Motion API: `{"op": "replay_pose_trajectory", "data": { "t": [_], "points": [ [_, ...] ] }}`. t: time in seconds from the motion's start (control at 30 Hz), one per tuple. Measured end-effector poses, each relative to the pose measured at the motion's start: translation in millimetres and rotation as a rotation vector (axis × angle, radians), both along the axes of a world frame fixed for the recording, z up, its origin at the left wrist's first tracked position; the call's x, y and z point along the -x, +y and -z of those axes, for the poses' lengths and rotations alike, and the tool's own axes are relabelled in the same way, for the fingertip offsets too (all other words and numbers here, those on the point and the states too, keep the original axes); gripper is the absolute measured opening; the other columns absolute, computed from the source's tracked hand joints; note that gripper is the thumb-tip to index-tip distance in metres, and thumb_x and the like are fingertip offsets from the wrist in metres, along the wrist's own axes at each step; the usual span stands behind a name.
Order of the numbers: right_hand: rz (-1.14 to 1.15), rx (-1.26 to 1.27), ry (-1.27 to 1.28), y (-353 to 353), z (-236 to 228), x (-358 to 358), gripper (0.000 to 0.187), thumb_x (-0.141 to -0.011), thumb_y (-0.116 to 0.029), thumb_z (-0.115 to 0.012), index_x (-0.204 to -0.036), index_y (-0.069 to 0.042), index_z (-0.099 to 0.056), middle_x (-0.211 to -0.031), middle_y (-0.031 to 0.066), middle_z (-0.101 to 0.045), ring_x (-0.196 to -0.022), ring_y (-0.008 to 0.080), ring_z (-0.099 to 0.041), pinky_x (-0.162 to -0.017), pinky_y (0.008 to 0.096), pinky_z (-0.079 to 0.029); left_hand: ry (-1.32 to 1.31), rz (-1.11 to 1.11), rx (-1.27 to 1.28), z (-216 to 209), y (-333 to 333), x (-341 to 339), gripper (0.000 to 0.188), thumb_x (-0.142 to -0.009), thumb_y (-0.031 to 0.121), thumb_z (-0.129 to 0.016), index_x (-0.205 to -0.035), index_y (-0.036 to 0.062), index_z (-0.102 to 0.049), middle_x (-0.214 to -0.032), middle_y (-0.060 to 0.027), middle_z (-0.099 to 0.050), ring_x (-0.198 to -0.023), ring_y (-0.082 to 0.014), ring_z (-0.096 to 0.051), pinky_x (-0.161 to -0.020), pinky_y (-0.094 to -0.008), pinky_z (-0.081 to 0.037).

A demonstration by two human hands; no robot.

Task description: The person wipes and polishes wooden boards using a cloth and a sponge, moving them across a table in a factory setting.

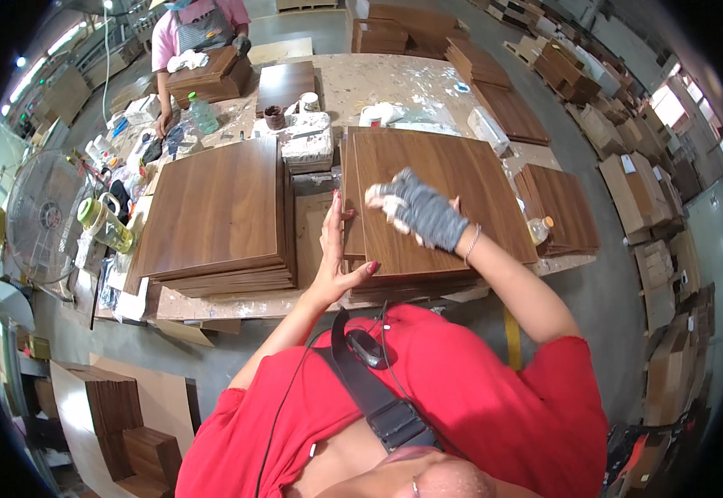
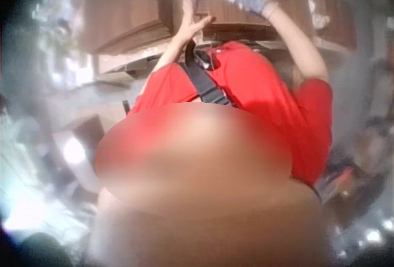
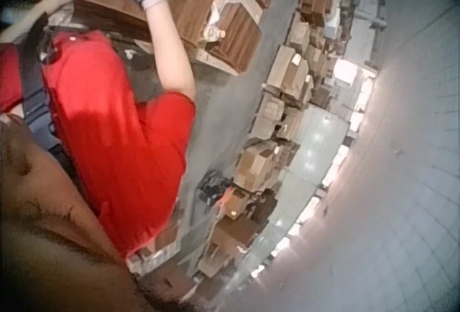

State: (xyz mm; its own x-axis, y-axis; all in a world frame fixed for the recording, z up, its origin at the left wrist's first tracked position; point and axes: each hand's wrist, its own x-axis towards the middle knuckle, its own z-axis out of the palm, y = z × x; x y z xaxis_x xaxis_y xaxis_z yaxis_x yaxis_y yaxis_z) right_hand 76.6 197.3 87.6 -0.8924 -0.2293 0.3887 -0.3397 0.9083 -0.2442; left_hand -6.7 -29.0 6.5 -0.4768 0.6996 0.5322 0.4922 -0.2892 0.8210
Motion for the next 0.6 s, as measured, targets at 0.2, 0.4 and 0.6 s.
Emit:
{"op": "replay_pose_trajectory", "data": {
  "t": [0.2,0.4,0.6],
  "points": [
    [0.017,-0.215,0.138,-35,-11,-3,0.03,-0.09,-0.012,-0.063,-0.12,-0.013,-0.066,-0.12,0.0053,-0.064,-0.1,0.0268,-0.059,-0.087,0.0374,-0.054,0.032,0.017,0.046,-3,-5,6,0.135,-0.068,0.06,-0.083,-0.164,0.0087,-0.003,-0.17,-0.0126,-0.006,-0.147,-0.0306,-0.027,-0.122,-0.047,-0.022],
    [0.085,-0.072,-0.131,-86,-12,-60,0.034,-0.092,-0.029,-0.059,-0.119,-0.012,-0.069,-0.111,0.0181,-0.063,-0.109,0.0289,-0.058,-0.096,0.0388,-0.05,0.293,-0.094,0.195,-19,-5,3,0.137,-0.05,0.046,-0.096,-0.161,0.0096,-0.024,-0.164,-0.0111,-0.029,-0.141,-0.033,-0.033,-0.119,-0.0473,-0.025],
    [0.211,0.399,-0.562,-23,-49,-100,0.025,-0.086,-0.026,-0.061,-0.103,-0.01,-0.07,-0.112,0.0045,-0.072,-0.095,0.0245,-0.061,-0.09,0.0385,-0.05,0.233,-0.132,0.24,-26,-13,-7,0.124,-0.053,0.042,-0.096,-0.157,0.0113,-0.035,-0.156,-0.0063,-0.042,-0.139,-0.0295,-0.035,-0.119,-0.0445,-0.025]
  ]
}}
